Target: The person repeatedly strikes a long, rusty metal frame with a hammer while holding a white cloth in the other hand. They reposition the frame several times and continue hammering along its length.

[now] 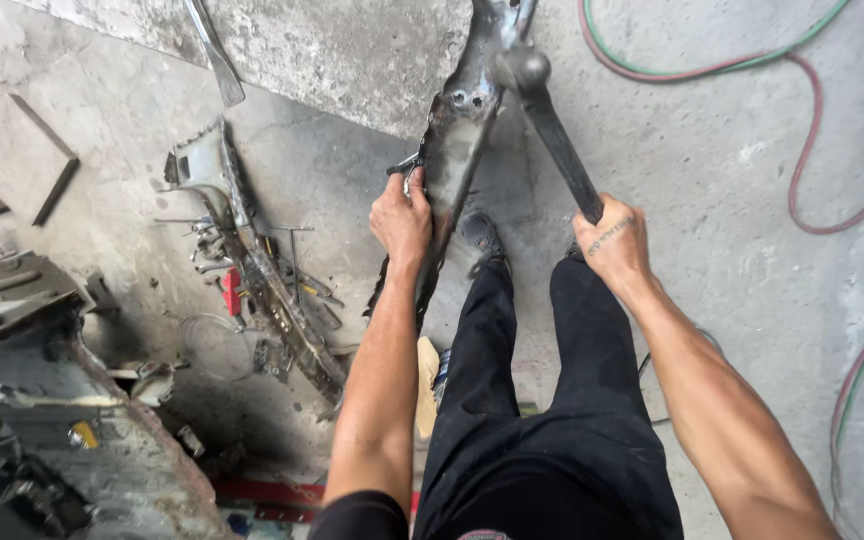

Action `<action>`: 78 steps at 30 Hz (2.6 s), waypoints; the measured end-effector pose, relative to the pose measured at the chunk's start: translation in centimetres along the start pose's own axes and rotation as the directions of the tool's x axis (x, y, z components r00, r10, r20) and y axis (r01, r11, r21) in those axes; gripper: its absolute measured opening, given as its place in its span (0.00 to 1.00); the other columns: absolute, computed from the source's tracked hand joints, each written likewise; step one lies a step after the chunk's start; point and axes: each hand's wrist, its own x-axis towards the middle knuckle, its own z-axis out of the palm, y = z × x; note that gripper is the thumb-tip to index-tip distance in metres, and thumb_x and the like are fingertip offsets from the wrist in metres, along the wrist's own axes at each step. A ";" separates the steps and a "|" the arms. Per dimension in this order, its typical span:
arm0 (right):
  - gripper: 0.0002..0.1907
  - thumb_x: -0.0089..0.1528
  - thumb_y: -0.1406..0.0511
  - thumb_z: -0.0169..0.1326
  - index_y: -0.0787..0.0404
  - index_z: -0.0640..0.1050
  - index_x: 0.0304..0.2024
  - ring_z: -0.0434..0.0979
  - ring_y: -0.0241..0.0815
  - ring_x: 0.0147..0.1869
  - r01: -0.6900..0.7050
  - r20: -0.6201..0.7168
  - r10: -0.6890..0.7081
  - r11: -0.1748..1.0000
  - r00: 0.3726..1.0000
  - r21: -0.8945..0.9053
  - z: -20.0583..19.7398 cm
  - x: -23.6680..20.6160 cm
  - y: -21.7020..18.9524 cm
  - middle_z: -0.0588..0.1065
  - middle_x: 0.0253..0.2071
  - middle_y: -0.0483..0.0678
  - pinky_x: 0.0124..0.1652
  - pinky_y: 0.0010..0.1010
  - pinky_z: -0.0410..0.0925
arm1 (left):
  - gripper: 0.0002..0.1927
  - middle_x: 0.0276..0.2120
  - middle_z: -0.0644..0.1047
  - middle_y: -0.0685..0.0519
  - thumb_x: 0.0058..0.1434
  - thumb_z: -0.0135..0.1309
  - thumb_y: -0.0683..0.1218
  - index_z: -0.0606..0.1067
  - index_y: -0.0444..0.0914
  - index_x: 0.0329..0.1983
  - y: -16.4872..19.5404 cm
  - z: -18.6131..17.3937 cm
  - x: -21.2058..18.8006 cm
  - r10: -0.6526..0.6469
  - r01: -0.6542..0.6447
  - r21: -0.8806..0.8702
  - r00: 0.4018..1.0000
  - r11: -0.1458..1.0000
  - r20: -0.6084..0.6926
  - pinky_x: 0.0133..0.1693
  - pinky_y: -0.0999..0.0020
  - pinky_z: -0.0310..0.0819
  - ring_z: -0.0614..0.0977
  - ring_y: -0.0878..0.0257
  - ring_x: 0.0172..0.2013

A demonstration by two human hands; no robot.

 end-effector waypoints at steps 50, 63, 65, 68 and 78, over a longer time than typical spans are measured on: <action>0.09 0.63 0.66 0.61 0.66 0.77 0.33 0.70 0.40 0.23 -0.040 0.007 0.041 0.995 0.999 -0.089 -4.5 7.9 -0.9 0.71 0.20 0.49 0.26 0.37 0.64 | 0.17 0.28 0.79 0.39 0.69 0.54 0.53 0.73 0.37 0.29 -0.3 -1.1 -0.7 0.073 -0.072 0.079 0.997 0.994 -0.016 0.32 0.43 0.69 0.79 0.35 0.32; 0.12 0.69 0.68 0.58 0.66 0.73 0.32 0.71 0.35 0.26 0.221 -0.209 -0.210 0.975 0.955 0.034 -5.8 6.4 -1.0 0.70 0.23 0.47 0.29 0.34 0.64 | 0.18 0.28 0.79 0.43 0.69 0.54 0.53 0.72 0.38 0.28 -1.9 -0.4 -1.8 0.070 -0.064 0.105 0.996 0.992 -0.051 0.31 0.44 0.71 0.80 0.38 0.30; 0.10 0.67 0.67 0.59 0.67 0.74 0.33 0.72 0.36 0.26 0.187 -0.111 -0.193 0.980 0.975 -0.062 -4.0 7.0 0.5 0.71 0.24 0.50 0.29 0.34 0.65 | 0.18 0.27 0.79 0.43 0.69 0.55 0.54 0.72 0.38 0.28 -2.0 -0.8 -1.7 0.047 -0.044 0.103 0.999 0.994 -0.021 0.31 0.44 0.71 0.80 0.38 0.30; 0.12 0.64 0.65 0.61 0.66 0.75 0.30 0.71 0.39 0.24 0.037 -0.025 -0.039 0.996 0.999 -0.087 -3.0 7.1 1.6 0.70 0.22 0.52 0.28 0.36 0.64 | 0.18 0.27 0.79 0.42 0.69 0.54 0.55 0.73 0.38 0.29 -2.3 -1.6 -1.3 0.053 -0.051 0.079 0.998 0.996 -0.023 0.31 0.43 0.71 0.81 0.37 0.30; 0.13 0.65 0.63 0.59 0.64 0.74 0.29 0.65 0.32 0.19 -0.309 0.077 0.300 0.911 0.951 0.274 -8.4 -0.3 -1.5 0.68 0.19 0.42 0.21 0.29 0.59 | 0.20 0.29 0.80 0.41 0.69 0.55 0.56 0.73 0.37 0.29 -3.7 -1.1 -2.6 0.024 -0.029 0.125 0.999 0.992 0.044 0.32 0.43 0.72 0.81 0.36 0.31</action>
